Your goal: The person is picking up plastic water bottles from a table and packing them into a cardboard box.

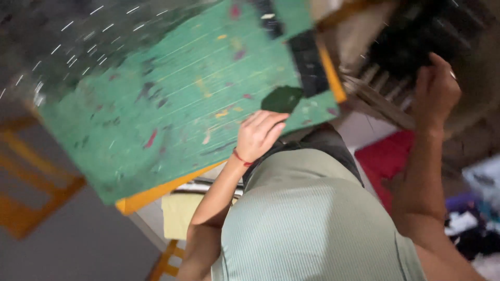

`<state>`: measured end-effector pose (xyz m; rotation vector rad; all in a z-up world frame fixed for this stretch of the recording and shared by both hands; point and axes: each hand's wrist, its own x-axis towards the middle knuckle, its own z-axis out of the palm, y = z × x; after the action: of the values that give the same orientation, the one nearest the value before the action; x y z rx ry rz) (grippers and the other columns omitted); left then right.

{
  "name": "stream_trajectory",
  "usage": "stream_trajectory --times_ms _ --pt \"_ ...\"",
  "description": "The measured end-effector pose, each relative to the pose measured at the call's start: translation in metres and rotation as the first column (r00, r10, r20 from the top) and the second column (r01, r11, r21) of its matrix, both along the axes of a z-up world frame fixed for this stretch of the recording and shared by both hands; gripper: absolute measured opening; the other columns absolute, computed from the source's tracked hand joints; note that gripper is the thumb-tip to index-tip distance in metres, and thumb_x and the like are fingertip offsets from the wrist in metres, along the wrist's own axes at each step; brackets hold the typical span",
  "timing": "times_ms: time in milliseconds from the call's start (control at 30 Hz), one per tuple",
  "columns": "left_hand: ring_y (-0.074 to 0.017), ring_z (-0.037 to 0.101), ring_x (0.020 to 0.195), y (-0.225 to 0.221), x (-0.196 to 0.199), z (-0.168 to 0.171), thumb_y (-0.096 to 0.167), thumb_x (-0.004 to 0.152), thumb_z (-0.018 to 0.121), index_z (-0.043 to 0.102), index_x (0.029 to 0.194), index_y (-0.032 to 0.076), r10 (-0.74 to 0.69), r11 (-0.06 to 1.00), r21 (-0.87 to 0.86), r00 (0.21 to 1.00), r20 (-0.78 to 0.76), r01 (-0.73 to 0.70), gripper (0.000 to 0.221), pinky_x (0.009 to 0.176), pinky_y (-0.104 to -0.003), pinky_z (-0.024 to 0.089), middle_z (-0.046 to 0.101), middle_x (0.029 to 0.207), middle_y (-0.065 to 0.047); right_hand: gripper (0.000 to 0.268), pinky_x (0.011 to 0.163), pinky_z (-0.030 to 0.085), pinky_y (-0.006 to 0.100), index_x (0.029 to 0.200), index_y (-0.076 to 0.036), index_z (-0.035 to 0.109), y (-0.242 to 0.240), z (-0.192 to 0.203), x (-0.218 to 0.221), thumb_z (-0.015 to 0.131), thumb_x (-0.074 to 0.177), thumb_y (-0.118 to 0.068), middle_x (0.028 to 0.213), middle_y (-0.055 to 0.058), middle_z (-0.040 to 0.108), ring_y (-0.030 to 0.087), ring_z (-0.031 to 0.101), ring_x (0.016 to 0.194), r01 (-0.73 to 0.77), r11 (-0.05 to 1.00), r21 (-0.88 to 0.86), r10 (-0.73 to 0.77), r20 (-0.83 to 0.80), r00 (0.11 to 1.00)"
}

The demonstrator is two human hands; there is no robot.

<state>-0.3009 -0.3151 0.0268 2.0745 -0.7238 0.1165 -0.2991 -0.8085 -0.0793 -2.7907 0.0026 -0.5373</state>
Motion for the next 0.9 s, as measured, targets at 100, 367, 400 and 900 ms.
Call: stream_trajectory --times_ms 100,367,400,900 --pt "-0.0314 0.071 0.095 -0.063 0.007 0.006 0.017 0.114 0.06 0.076 0.12 0.003 -0.068 0.998 -0.017 0.997 -0.039 0.067 0.022 0.092 -0.042 0.056 0.077 0.111 -0.012 0.03 0.08 0.055 0.045 0.147 0.002 0.077 -0.062 -0.011 -0.028 0.07 0.118 0.001 0.116 0.019 0.081 0.034 0.075 0.093 0.081 0.996 0.025 -0.08 -0.038 0.996" --pt "-0.03 0.074 0.102 -0.252 0.006 -0.05 0.019 0.114 0.057 0.077 0.12 0.006 -0.17 0.985 -0.027 0.913 -0.372 0.172 0.024 0.096 -0.04 0.056 0.077 0.115 -0.012 0.029 0.082 0.053 0.045 0.138 0.001 0.077 -0.212 -0.121 -0.049 0.062 0.117 -0.012 0.121 0.018 0.08 0.033 0.075 0.099 0.318 0.906 0.279 -0.205 -0.367 0.907" --pt "-0.0294 0.074 0.1 -0.273 0.009 -0.057 0.018 0.114 0.057 0.077 0.118 0.004 -0.193 0.98 -0.041 0.895 -0.402 0.193 0.024 0.095 -0.04 0.056 0.078 0.114 -0.012 0.033 0.088 0.052 0.046 0.139 -0.002 0.076 -0.225 -0.152 -0.054 0.061 0.116 -0.02 0.126 0.019 0.078 0.035 0.073 0.106 0.33 0.894 0.303 -0.165 -0.462 0.871" --pt "-0.0321 0.071 0.108 -0.407 0.093 -0.206 0.026 0.114 0.061 0.073 0.13 0.007 -0.255 0.866 0.294 0.863 -0.436 0.404 0.028 0.098 -0.045 0.055 0.076 0.121 -0.01 0.034 0.079 0.057 0.059 0.127 -0.006 0.075 -0.238 -0.365 -0.033 0.061 0.097 -0.011 0.12 0.025 0.075 0.049 0.071 0.105 0.463 0.886 -0.005 0.003 -1.0 -0.016"
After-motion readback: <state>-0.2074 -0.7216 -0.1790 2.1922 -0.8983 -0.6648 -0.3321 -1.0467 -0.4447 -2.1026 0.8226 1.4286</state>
